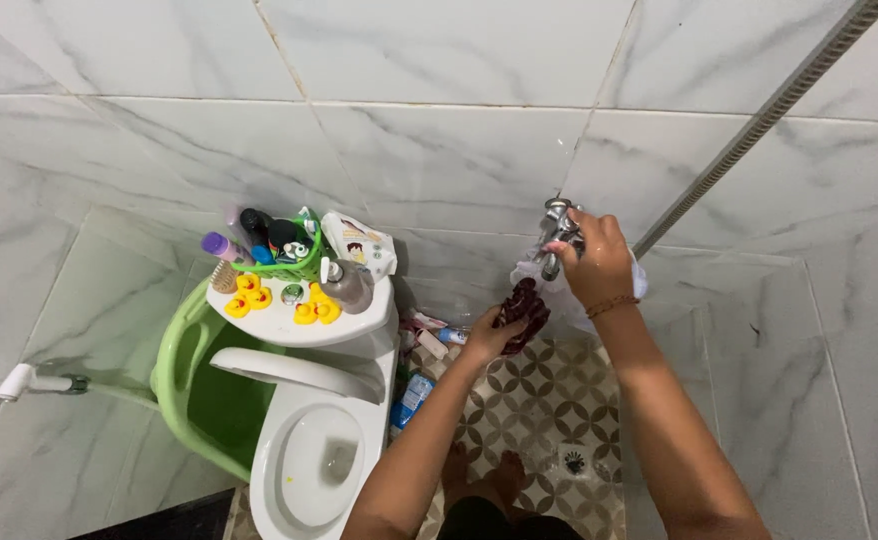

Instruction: Cleaning a bathroom door and toilet with a cloth and then rinsing the cloth under a faucet

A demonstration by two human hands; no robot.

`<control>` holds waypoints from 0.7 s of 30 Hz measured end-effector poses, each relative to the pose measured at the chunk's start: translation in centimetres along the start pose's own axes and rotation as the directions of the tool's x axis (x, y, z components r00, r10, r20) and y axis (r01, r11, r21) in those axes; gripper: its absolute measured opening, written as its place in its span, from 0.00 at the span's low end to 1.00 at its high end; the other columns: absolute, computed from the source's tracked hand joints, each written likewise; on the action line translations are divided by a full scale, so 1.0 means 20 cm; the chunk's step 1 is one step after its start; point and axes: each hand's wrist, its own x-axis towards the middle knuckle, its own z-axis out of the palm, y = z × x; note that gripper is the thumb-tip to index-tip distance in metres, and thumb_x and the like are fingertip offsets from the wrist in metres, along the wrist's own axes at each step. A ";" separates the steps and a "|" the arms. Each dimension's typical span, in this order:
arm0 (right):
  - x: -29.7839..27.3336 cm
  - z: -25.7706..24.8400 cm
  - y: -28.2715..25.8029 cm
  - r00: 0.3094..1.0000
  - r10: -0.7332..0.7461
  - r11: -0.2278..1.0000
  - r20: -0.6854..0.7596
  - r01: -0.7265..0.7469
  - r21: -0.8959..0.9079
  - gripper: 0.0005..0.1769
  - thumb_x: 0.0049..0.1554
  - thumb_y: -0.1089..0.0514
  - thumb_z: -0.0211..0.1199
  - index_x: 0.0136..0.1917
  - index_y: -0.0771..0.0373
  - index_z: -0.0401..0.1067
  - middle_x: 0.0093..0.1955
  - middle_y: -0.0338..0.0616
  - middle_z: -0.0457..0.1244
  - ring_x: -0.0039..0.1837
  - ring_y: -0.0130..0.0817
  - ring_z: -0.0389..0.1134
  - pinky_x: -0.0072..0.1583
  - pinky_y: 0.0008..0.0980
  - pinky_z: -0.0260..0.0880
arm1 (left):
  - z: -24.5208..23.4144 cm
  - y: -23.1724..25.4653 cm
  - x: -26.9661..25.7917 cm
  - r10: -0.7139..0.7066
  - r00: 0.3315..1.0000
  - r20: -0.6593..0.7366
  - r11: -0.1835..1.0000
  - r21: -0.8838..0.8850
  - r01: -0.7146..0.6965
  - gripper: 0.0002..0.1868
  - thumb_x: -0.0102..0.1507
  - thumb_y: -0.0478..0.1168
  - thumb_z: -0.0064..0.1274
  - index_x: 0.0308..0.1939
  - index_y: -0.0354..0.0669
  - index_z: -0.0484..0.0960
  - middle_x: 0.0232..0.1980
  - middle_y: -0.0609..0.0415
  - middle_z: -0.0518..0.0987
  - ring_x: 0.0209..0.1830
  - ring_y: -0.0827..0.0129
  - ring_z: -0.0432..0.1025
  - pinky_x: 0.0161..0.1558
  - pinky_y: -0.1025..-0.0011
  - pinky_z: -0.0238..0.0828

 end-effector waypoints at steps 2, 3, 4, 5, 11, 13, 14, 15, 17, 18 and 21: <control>0.00 0.06 -0.02 0.995 -0.024 0.971 -0.092 0.001 -0.241 0.38 0.56 0.22 0.58 0.60 0.56 0.72 0.44 0.39 0.57 0.47 0.38 0.68 0.52 0.32 0.72 | -0.01 -0.11 0.10 0.043 0.999 -0.024 0.999 0.003 -0.043 0.24 0.59 0.51 0.70 0.54 0.43 0.83 0.45 0.43 0.83 0.47 0.59 0.78 0.48 0.63 0.78; 0.00 0.03 -0.04 0.995 -0.023 0.971 -0.093 0.000 -0.240 0.38 0.56 0.22 0.58 0.60 0.56 0.72 0.44 0.39 0.57 0.47 0.38 0.68 0.52 0.32 0.72 | -0.02 -0.10 0.09 0.044 0.999 -0.025 0.999 0.004 -0.044 0.24 0.59 0.51 0.70 0.54 0.43 0.83 0.45 0.43 0.83 0.47 0.59 0.78 0.48 0.63 0.78; 0.00 0.01 -0.06 0.996 -0.022 0.969 -0.090 -0.001 -0.249 0.38 0.55 0.23 0.60 0.58 0.57 0.72 0.43 0.40 0.57 0.45 0.38 0.68 0.51 0.34 0.72 | -0.03 -0.09 0.07 0.045 0.998 -0.042 0.998 0.036 -0.043 0.22 0.59 0.51 0.70 0.52 0.47 0.84 0.44 0.46 0.84 0.45 0.62 0.79 0.46 0.65 0.79; 0.01 -0.02 -0.08 0.996 -0.021 0.966 -0.089 -0.003 -0.257 0.38 0.54 0.23 0.62 0.57 0.57 0.71 0.42 0.40 0.57 0.44 0.39 0.68 0.50 0.36 0.72 | -0.04 -0.09 0.06 0.047 0.997 -0.059 0.997 0.068 -0.043 0.21 0.59 0.52 0.70 0.51 0.51 0.85 0.42 0.48 0.84 0.44 0.64 0.80 0.44 0.68 0.79; -0.08 -0.17 -0.37 0.933 0.241 0.968 0.269 -0.212 -0.133 0.23 0.63 0.43 0.64 0.65 0.57 0.70 0.58 0.57 0.59 0.62 0.59 0.64 0.60 0.55 0.67 | -0.15 0.31 -0.23 0.073 0.995 -0.062 0.994 0.081 -0.068 0.27 0.56 0.42 0.67 0.60 0.46 0.82 0.38 0.49 0.78 0.40 0.63 0.73 0.47 0.67 0.75; -0.20 -0.11 -0.38 0.919 0.168 0.973 0.356 -0.213 0.090 0.26 0.60 0.42 0.66 0.67 0.55 0.70 0.60 0.52 0.61 0.66 0.55 0.63 0.64 0.52 0.65 | -0.16 0.44 -0.33 0.085 0.995 -0.048 0.987 0.144 -0.077 0.35 0.54 0.40 0.66 0.66 0.55 0.77 0.50 0.41 0.77 0.52 0.53 0.73 0.55 0.61 0.72; -0.26 -0.08 -0.38 0.903 0.080 0.926 0.422 -0.224 0.305 0.30 0.57 0.41 0.68 0.68 0.53 0.70 0.62 0.48 0.63 0.69 0.51 0.63 0.68 0.49 0.63 | -0.16 0.51 -0.38 0.096 0.995 -0.029 0.974 0.207 -0.088 0.44 0.51 0.38 0.66 0.72 0.63 0.72 0.62 0.34 0.77 0.63 0.44 0.72 0.63 0.55 0.70; -0.25 -0.10 -0.42 0.903 0.080 0.925 0.422 -0.225 0.306 0.30 0.57 0.41 0.68 0.68 0.53 0.70 0.62 0.48 0.63 0.69 0.51 0.63 0.68 0.49 0.63 | -0.17 0.52 -0.40 0.095 0.995 -0.031 0.974 0.208 -0.087 0.44 0.51 0.38 0.66 0.72 0.63 0.72 0.62 0.34 0.77 0.63 0.44 0.72 0.63 0.55 0.70; -0.23 -0.13 -0.50 0.633 0.091 0.857 0.769 -0.444 0.264 0.52 0.56 0.40 0.70 0.84 0.40 0.46 0.81 0.62 0.46 0.81 0.65 0.45 0.75 0.65 0.50 | -0.20 0.55 -0.43 0.249 0.960 0.129 0.964 0.058 -0.258 0.50 0.52 0.32 0.68 0.76 0.59 0.65 0.55 0.42 0.80 0.55 0.61 0.72 0.65 0.61 0.66; -0.23 -0.13 -0.48 0.634 0.089 0.857 0.768 -0.442 0.266 0.52 0.56 0.40 0.70 0.84 0.40 0.46 0.81 0.62 0.46 0.81 0.65 0.45 0.75 0.65 0.50 | -0.20 0.55 -0.43 0.250 0.960 0.127 0.964 0.059 -0.259 0.50 0.52 0.32 0.68 0.76 0.59 0.65 0.55 0.42 0.80 0.55 0.61 0.72 0.65 0.61 0.66; -0.22 -0.16 -0.46 0.504 0.208 0.761 0.838 -0.621 0.185 0.55 0.51 0.38 0.75 0.84 0.39 0.51 0.82 0.53 0.50 0.81 0.57 0.50 0.77 0.60 0.50 | -0.21 0.53 -0.42 0.225 0.962 0.152 0.969 0.066 -0.237 0.50 0.51 0.27 0.64 0.76 0.58 0.63 0.55 0.43 0.80 0.55 0.57 0.73 0.61 0.61 0.71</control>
